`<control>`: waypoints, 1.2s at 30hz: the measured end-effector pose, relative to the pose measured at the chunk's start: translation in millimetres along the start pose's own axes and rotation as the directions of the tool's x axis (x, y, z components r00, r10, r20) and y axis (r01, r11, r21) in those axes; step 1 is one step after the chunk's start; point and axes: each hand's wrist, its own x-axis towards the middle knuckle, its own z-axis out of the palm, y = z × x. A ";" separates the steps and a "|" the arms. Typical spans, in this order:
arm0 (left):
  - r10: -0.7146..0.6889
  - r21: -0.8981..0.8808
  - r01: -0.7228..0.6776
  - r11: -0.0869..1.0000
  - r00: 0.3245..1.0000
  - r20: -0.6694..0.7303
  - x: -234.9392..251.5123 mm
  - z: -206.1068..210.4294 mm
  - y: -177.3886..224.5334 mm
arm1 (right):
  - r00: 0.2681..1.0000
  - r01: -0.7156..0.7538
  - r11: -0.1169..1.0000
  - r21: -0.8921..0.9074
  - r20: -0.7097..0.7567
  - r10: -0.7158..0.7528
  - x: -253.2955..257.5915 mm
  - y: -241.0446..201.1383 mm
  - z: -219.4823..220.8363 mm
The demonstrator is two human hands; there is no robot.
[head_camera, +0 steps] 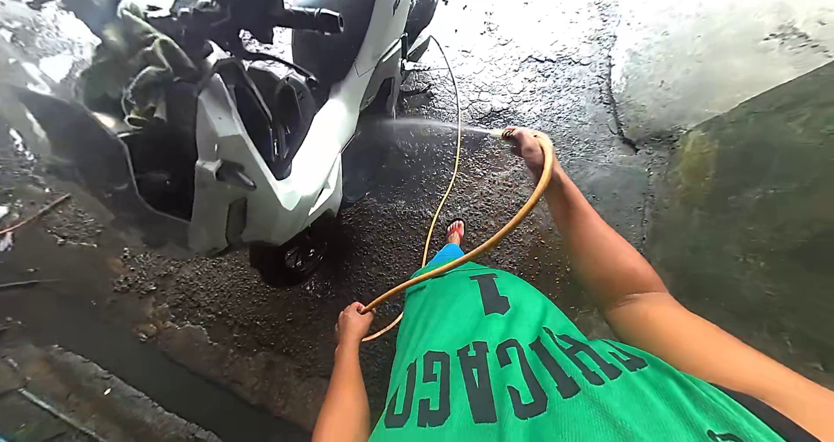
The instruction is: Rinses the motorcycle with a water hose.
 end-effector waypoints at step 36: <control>0.113 -0.170 0.037 0.985 0.605 0.788 76.6 -171.9 597.8 | 0.964 -0.009 0.999 0.042 0.267 -0.002 561.5 -156.7 -382.4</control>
